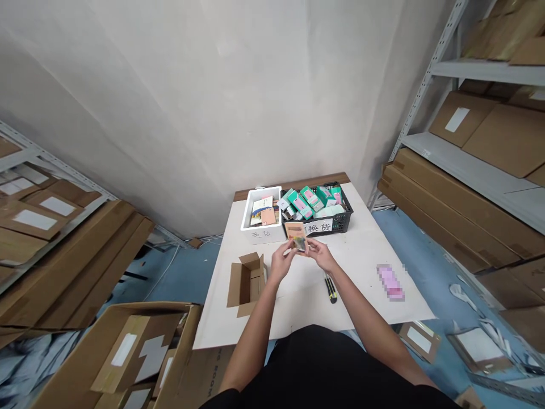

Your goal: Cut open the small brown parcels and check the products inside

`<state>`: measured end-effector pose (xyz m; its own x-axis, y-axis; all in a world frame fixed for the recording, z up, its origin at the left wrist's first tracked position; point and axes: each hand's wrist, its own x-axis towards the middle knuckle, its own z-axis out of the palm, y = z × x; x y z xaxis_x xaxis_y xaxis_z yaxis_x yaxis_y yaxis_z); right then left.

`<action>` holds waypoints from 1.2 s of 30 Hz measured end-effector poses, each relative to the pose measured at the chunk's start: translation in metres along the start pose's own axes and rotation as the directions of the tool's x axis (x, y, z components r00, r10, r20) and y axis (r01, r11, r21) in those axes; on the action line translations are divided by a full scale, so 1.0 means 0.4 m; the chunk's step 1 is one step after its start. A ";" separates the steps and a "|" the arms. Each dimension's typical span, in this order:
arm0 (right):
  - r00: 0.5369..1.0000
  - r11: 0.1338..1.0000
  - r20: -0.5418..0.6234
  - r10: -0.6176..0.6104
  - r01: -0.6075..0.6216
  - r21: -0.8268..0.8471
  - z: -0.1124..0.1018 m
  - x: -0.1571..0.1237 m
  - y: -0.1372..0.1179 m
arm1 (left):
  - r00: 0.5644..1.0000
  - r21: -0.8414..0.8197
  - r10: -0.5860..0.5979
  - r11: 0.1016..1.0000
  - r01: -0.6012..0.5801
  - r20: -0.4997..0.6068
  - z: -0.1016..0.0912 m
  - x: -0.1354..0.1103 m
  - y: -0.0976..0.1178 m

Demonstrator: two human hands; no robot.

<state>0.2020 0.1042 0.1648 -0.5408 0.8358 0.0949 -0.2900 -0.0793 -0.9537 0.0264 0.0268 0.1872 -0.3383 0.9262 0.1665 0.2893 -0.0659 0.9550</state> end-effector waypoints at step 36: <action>0.981 0.989 -0.149 0.125 -0.135 -0.060 0.098 0.141 0.157 | 0.981 -0.215 -0.191 0.960 0.179 -0.032 -0.163 0.023 -0.114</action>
<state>0.1225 0.1251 0.1215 -0.4493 0.8907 -0.0688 -0.1661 -0.1590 -0.9732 -0.0483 0.0140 0.1610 -0.4157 0.9094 -0.0108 0.0245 0.0231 0.9994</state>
